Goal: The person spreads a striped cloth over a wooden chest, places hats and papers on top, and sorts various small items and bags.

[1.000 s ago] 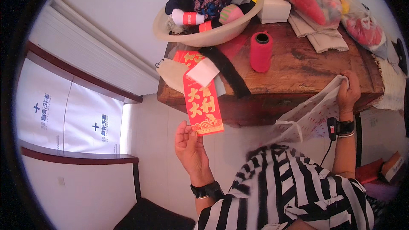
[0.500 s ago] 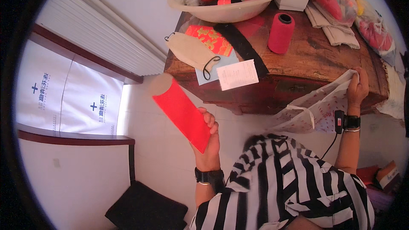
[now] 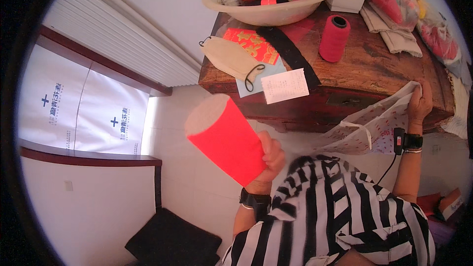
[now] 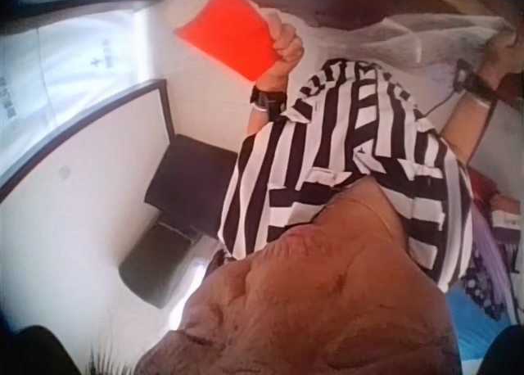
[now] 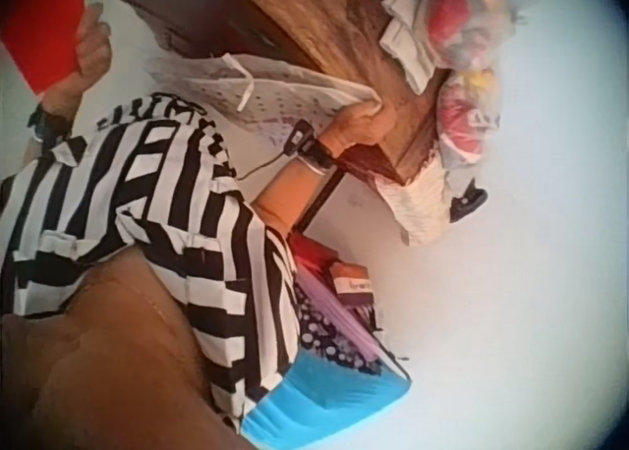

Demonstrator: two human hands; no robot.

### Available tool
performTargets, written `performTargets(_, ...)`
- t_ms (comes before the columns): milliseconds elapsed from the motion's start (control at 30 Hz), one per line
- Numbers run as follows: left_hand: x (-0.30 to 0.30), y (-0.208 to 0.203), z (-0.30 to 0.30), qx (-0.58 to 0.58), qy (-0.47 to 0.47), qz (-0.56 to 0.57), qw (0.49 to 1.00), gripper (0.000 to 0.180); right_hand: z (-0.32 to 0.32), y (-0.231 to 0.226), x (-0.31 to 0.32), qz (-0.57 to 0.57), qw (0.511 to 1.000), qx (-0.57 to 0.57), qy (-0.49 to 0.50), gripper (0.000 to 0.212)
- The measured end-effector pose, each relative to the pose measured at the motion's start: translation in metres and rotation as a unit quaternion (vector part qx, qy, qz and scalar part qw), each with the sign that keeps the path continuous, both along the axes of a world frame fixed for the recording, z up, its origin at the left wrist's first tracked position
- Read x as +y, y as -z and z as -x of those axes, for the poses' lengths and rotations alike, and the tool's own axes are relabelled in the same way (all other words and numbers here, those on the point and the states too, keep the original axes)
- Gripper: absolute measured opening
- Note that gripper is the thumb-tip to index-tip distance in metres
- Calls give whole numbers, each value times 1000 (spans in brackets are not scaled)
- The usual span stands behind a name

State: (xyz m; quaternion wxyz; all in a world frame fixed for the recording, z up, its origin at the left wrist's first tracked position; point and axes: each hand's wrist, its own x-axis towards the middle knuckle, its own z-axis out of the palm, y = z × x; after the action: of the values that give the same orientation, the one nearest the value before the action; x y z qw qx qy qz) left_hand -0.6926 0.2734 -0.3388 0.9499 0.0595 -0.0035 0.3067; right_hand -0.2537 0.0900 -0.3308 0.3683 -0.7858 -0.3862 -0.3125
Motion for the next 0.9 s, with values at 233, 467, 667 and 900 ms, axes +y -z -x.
performTargets(233, -8, 14, -6, -72, 10, -32, 997, 41, -4, 5, 0, -22, 999, -12, -22, 20)
performTargets(467, -15, 19, -10, -22, -69, -125, 990, 33, -13, 16, -5, -32, 998, -39, 24, 21)
performTargets(667, -15, 13, -2, 318, -182, -289, 884, 10, -2, 7, 8, -30, 996, -78, 22, 19)
performTargets(900, -11, 13, -14, 473, -263, -546, 639, 15, 8, -4, 8, -48, 997, -54, 13, 17)
